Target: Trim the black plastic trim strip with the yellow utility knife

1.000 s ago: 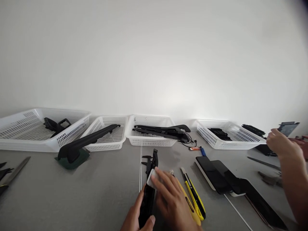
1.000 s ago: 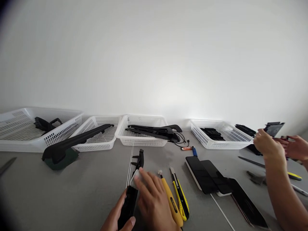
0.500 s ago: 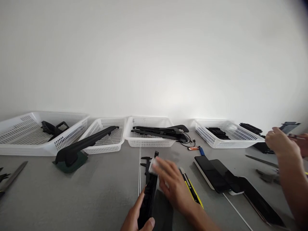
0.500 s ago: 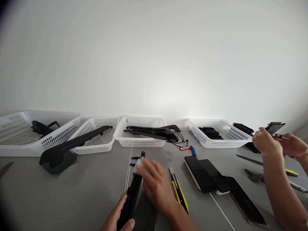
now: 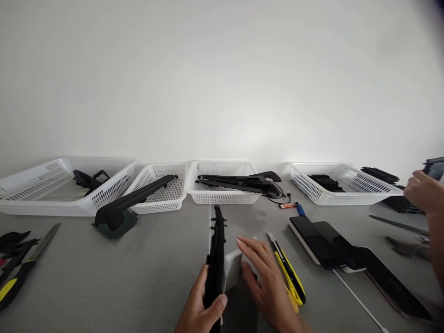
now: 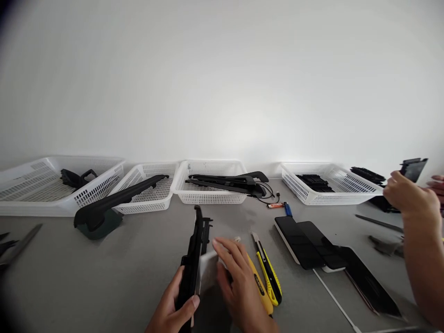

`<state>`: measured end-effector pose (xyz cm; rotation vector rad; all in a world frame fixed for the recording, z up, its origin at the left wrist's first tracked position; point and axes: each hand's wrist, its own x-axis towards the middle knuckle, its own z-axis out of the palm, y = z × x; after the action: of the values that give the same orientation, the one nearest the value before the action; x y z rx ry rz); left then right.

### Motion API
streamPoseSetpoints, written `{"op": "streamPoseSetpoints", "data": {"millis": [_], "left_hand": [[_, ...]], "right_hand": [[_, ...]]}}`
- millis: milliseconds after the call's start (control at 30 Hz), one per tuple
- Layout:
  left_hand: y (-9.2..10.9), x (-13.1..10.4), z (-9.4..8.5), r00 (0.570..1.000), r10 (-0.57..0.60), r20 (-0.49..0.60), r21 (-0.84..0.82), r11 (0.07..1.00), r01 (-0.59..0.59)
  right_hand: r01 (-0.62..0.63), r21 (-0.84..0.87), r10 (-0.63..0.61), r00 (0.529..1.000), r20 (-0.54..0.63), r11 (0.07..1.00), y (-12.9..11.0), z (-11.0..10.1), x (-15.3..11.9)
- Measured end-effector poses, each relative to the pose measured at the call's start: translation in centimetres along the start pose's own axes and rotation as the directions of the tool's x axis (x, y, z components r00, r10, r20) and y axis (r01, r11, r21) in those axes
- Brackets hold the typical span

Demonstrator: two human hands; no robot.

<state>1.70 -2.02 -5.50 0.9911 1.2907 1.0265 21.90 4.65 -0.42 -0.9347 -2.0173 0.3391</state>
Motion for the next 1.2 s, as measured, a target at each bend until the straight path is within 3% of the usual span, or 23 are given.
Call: {"op": "streamPoseSetpoints", "data": {"millis": [100, 200, 333, 433, 500, 600, 800, 833, 933, 967, 1067, 1100, 1133, 1200], "left_hand": [[0.6, 0.3, 0.3, 0.999, -0.027, -0.025, -0.008, 1.000, 0.026], [0.8, 0.4, 0.5, 0.997, -0.048, -0.053, 0.013, 0.999, 0.049], [0.4, 0.6, 0.2, 0.988, -0.111, -0.103, 0.025, 0.993, 0.114], [0.5, 0.8, 0.2, 0.987, -0.135, -0.091, 0.056, 0.989, 0.140], [0.9, 0.8, 0.5, 0.993, -0.102, -0.056, 0.085, 0.991, 0.107], [1.9, 0.5, 1.1, 1.000, -0.013, 0.017, 0.134, 0.991, 0.011], [2.6, -0.5, 1.3, 0.994, -0.065, 0.093, 0.204, 0.978, 0.045], [2.5, -0.5, 1.1, 0.992, -0.073, 0.100, 0.229, 0.972, 0.049], [2.3, -0.2, 0.7, 0.986, -0.115, 0.121, 0.289, 0.954, 0.076], [2.4, -0.1, 0.7, 0.984, -0.113, 0.138, 0.289, 0.955, 0.069], [2.9, -0.1, 0.7, 0.982, -0.045, 0.182, 0.251, 0.968, -0.003], [3.0, -0.2, 0.8, 0.983, -0.034, 0.182, 0.248, 0.969, -0.013], [3.1, -0.3, 0.8, 0.984, -0.042, 0.173, 0.252, 0.968, -0.003], [2.9, -0.4, 0.8, 0.987, -0.089, 0.136, 0.273, 0.961, 0.049]], "right_hand": [[-0.127, 0.150, 0.121, 0.992, 0.042, 0.981, -0.7, 1.2, -0.2], [-0.277, 0.279, 0.296, 0.955, -0.025, 0.919, -0.9, 2.4, -0.3], [-0.493, 0.453, 0.594, 0.797, -0.106, 0.743, -0.2, 1.4, 0.0], [-0.497, 0.620, 0.710, 0.690, -0.142, 0.607, -0.4, -0.3, 0.5], [-0.501, 0.654, 0.719, 0.688, -0.096, 0.567, -1.0, -0.8, 1.0], [-0.552, 0.606, 0.676, 0.736, 0.032, 0.573, -1.7, -0.5, 1.5], [-0.560, 0.604, 0.672, 0.738, 0.054, 0.567, -0.9, -0.1, 1.4], [-0.567, 0.607, 0.692, 0.721, 0.037, 0.557, -0.7, -0.2, 1.3], [-0.587, 0.632, 0.795, 0.601, -0.079, 0.506, -0.5, -0.3, 1.0], [-0.584, 0.643, 0.805, 0.588, -0.085, 0.495, -0.7, -0.2, 0.9], [-0.567, 0.654, 0.758, 0.652, -0.015, 0.501, -1.4, 0.3, 0.6], [-0.564, 0.651, 0.761, 0.647, -0.033, 0.508, -1.6, 0.5, 0.6], [-0.559, 0.653, 0.785, 0.613, -0.090, 0.511, -1.6, 0.7, 0.5], [-0.532, 0.694, 0.848, 0.478, -0.227, 0.486, -1.5, 1.1, 0.6]]}}
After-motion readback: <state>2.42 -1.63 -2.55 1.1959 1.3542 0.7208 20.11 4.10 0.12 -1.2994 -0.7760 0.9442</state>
